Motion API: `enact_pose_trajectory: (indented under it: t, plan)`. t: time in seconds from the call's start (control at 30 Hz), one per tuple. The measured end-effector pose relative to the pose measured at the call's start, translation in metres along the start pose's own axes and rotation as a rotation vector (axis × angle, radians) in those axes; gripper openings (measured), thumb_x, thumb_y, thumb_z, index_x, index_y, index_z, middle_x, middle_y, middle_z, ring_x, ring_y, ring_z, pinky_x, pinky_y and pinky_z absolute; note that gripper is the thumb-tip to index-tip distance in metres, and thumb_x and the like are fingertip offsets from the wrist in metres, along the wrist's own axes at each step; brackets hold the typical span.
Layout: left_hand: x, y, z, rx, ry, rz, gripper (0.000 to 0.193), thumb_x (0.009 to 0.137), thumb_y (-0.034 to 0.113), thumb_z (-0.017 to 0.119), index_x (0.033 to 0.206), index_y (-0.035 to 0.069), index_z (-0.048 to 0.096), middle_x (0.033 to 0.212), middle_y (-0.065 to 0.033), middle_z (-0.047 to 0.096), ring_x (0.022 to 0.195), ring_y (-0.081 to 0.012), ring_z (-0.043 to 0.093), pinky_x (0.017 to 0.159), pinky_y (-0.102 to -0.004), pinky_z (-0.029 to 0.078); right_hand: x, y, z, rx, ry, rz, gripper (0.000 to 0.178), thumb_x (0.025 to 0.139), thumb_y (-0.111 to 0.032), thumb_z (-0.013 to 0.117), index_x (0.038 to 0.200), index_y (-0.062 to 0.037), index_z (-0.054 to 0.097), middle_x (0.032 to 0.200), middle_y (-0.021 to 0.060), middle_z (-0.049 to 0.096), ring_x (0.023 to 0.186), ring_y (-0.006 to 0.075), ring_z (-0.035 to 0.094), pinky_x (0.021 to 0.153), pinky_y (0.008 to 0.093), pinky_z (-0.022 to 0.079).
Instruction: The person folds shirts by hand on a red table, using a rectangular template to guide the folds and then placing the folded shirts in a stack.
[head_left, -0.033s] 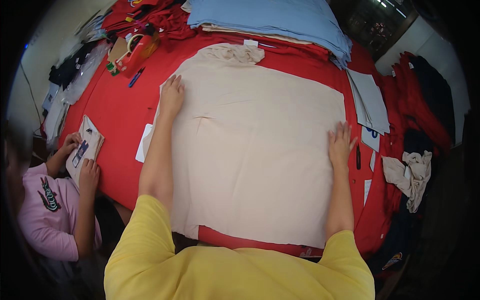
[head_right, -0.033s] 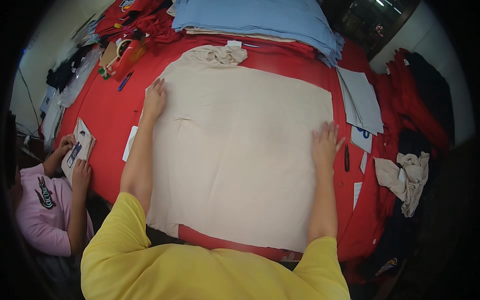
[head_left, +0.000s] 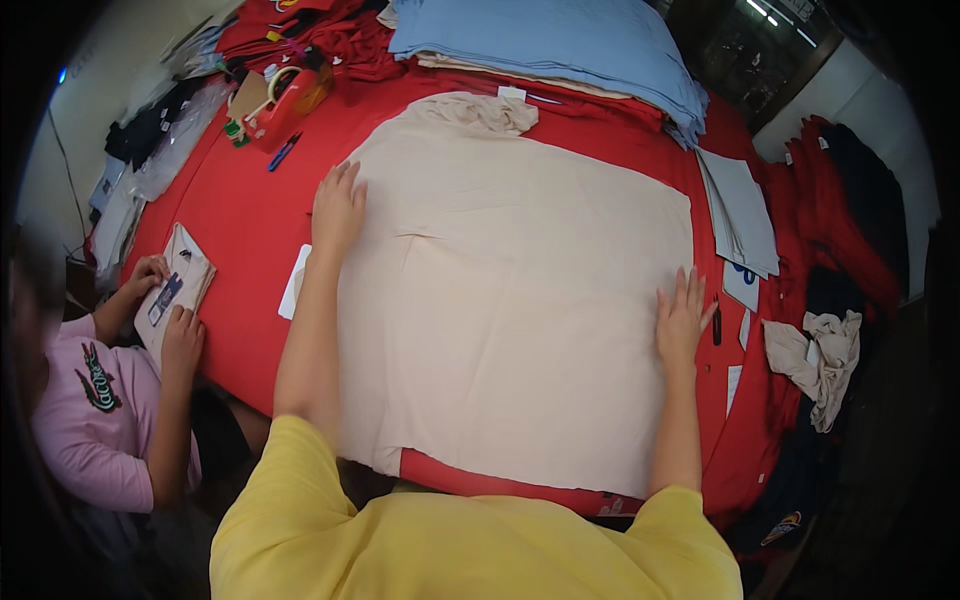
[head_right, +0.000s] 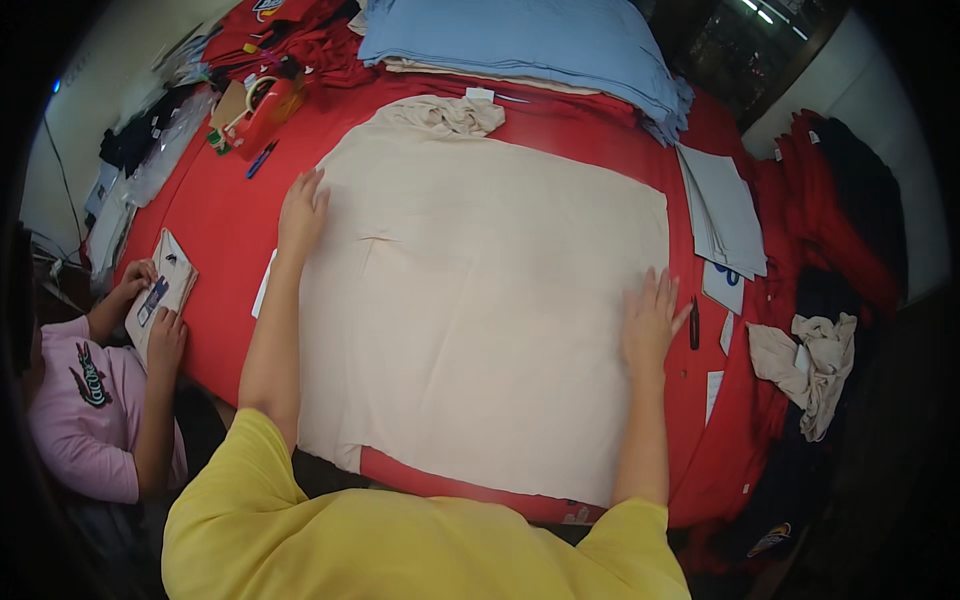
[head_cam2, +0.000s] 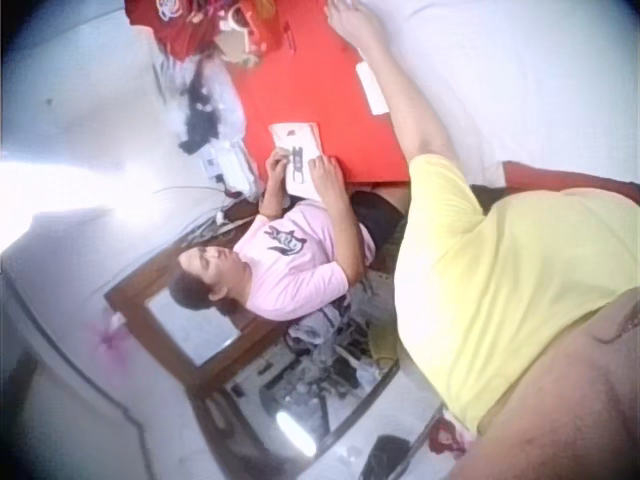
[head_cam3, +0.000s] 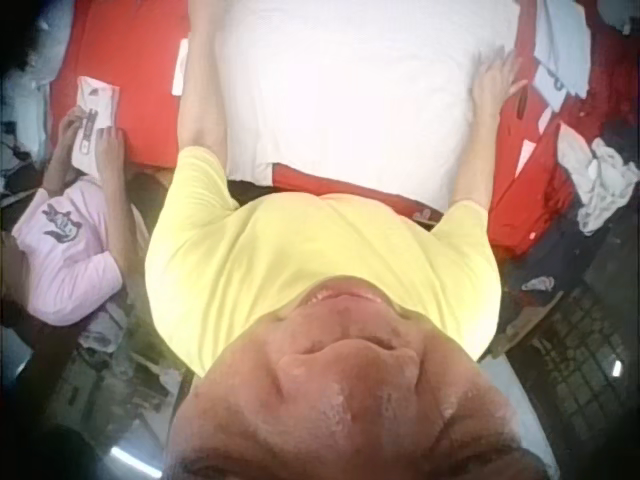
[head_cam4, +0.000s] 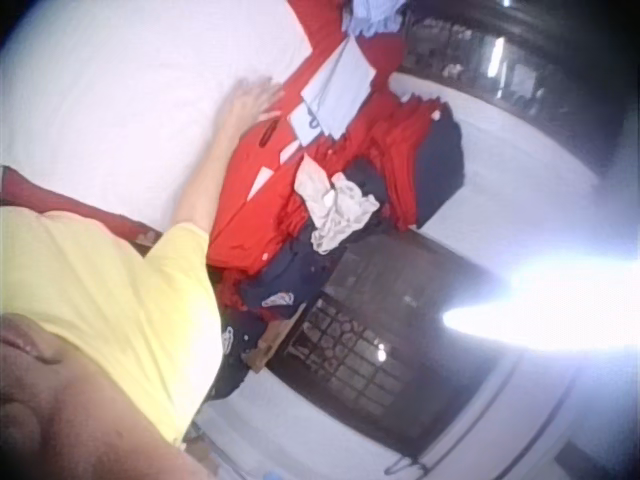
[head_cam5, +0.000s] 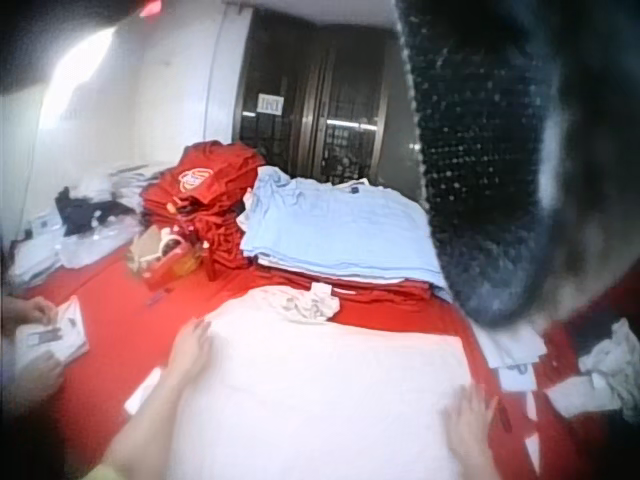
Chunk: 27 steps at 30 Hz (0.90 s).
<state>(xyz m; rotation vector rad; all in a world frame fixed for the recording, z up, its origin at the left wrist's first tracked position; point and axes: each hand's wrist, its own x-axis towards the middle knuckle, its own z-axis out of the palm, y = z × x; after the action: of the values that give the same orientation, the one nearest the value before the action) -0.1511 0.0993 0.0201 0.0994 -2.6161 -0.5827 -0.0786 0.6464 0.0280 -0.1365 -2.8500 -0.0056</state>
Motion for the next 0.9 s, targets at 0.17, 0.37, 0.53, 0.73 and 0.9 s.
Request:
enact_pose_trajectory:
  t: [0.17, 0.37, 0.53, 0.73, 0.9]
  plan:
    - [-0.126, 0.017, -0.062, 0.248, -0.078, 0.128, 0.047, 0.093, 0.031, 0.057, 0.135, 0.010, 0.051, 0.144, -0.0112, 0.043, 0.139, -0.0325, 0.030, 0.114, -0.0518, 0.019, -0.126, -0.037, -0.044, 0.042, -0.143, 0.034, 0.057, 0.097, -0.038, 0.046, 0.146, -0.0109, 0.036, 0.155, 0.0166, 0.024, 0.144, 0.0355, 0.019, 0.113, 0.0615, 0.007]
    - [-0.158, -0.017, -0.114, 0.179, 0.116, 0.079, 0.039, 0.091, 0.032, 0.060, 0.120, 0.007, 0.056, 0.125, -0.0156, 0.054, 0.121, -0.0333, 0.047, 0.101, -0.0468, 0.037, -0.169, -0.013, -0.038, 0.150, 0.032, 0.133, 0.053, 0.094, -0.036, 0.053, 0.139, -0.0079, 0.044, 0.145, 0.0184, 0.036, 0.135, 0.0369, 0.032, 0.109, 0.0567, 0.023]
    - [-0.260, -0.001, -0.169, 0.068, -0.394, -0.362, 0.032, 0.087, 0.030, 0.065, 0.094, 0.001, 0.056, 0.093, -0.0161, 0.058, 0.088, -0.0357, 0.059, 0.074, -0.0445, 0.047, -0.282, 0.008, -0.091, 0.170, -0.135, 0.555, 0.052, 0.086, -0.041, 0.065, 0.116, -0.0002, 0.056, 0.115, 0.0182, 0.054, 0.112, 0.0388, 0.050, 0.094, 0.0480, 0.042]
    - [-0.285, -0.011, -0.165, -0.452, -0.277, -0.236, 0.029, 0.094, 0.026, 0.058, 0.100, -0.002, 0.052, 0.084, -0.0175, 0.062, 0.078, -0.0265, 0.061, 0.071, -0.0389, 0.047, -0.306, 0.034, -0.059, 0.435, 0.028, 0.452, 0.040, 0.084, -0.031, 0.070, 0.101, 0.0026, 0.057, 0.089, 0.0181, 0.061, 0.089, 0.0365, 0.060, 0.079, 0.0456, 0.048]
    - [-0.283, -0.034, -0.173, -0.546, -0.298, -0.331, 0.036, 0.092, 0.019, 0.059, 0.119, 0.000, 0.044, 0.095, -0.0225, 0.065, 0.087, -0.0263, 0.065, 0.077, -0.0368, 0.049, -0.303, 0.026, -0.092, 0.834, 0.037, 0.707, 0.041, 0.081, -0.017, 0.073, 0.112, -0.0008, 0.052, 0.076, 0.0105, 0.063, 0.070, 0.0235, 0.060, 0.067, 0.0408, 0.049]
